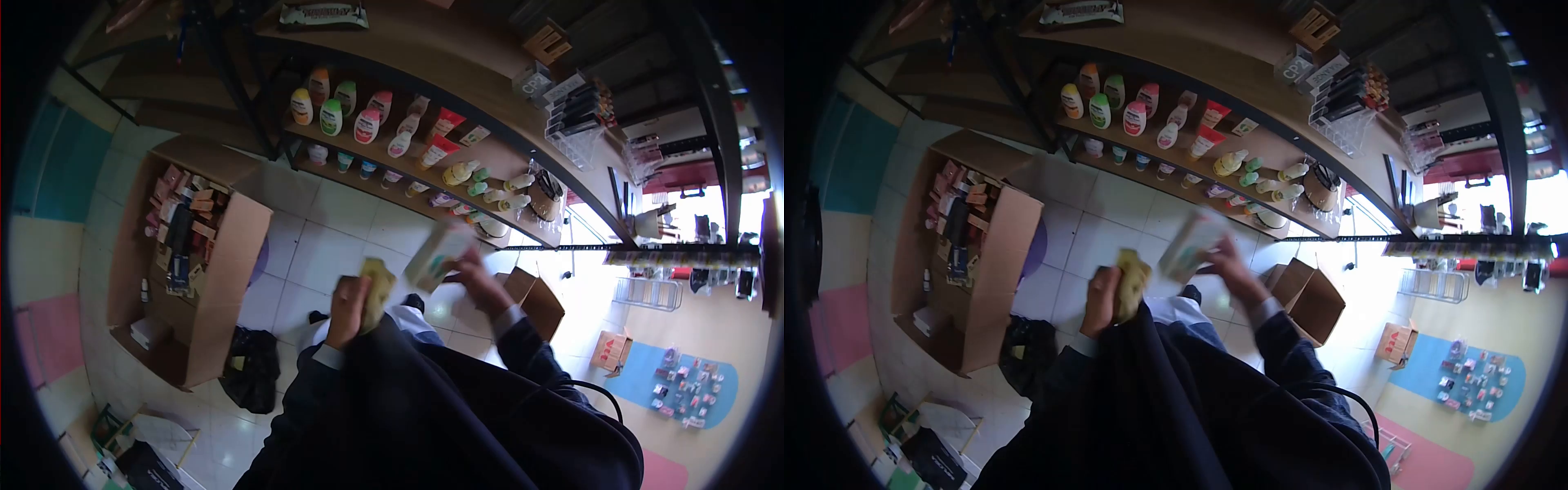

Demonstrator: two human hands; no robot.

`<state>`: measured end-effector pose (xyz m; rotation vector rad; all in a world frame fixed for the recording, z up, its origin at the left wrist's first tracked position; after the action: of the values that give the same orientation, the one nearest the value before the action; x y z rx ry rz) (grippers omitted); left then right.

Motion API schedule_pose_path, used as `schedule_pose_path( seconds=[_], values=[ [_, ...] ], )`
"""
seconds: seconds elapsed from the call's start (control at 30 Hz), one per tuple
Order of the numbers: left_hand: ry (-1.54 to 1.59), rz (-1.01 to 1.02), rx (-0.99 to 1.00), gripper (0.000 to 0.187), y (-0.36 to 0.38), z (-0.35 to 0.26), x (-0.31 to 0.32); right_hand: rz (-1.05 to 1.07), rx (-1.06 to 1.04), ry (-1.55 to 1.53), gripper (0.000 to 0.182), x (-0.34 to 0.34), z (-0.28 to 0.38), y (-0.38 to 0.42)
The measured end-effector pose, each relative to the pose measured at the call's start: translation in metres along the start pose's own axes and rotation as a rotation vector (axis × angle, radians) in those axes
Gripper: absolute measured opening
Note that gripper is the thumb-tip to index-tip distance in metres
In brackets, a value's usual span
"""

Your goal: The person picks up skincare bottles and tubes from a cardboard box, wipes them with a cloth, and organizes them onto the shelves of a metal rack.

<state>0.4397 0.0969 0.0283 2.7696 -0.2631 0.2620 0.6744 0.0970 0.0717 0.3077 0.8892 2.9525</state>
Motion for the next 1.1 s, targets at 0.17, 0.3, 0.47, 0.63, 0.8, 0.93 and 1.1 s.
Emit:
schedule_pose_path(
  seconds=[0.17,0.3,0.47,0.63,0.8,0.93,1.1],
  values=[
    [-0.482,0.472,-0.250,0.048,0.018,0.093,0.088,-0.483,-0.434,0.717,0.053,-0.231,0.039,-0.088],
    [-0.505,0.395,-0.057,0.053,0.028,0.199,0.125,-0.521,-0.416,0.504,0.054,-0.297,0.074,-0.149],
    [-0.498,0.475,-0.260,0.056,0.019,0.230,0.158,-0.566,-0.221,0.389,0.059,-0.365,0.066,-0.247],
    [-0.588,0.425,-0.309,0.054,0.012,0.246,0.176,-0.592,-0.342,0.463,0.061,-0.395,0.048,-0.305],
    [-0.591,0.324,-0.284,0.060,0.001,0.247,0.184,-0.620,-0.305,0.511,0.063,-0.425,0.046,-0.337],
    [-0.653,0.350,-0.380,0.062,-0.002,0.257,0.186,-0.632,-0.276,0.514,0.058,-0.439,0.046,-0.344],
    [-0.678,0.298,-0.330,0.063,-0.006,0.246,0.187,-0.608,-0.161,0.615,0.063,-0.426,0.051,-0.335]
  ],
)
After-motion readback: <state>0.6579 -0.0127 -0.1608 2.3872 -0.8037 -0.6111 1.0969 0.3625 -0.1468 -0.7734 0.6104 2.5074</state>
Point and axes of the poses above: each hand's wrist, its own y-axis away from the middle knuckle, its own x-axis out of the palm, z = x × y, the point moved 7 cm from there along -y, towards the middle knuckle, and after that the axes turned 4 degrees about x, right-handed, at the moved point
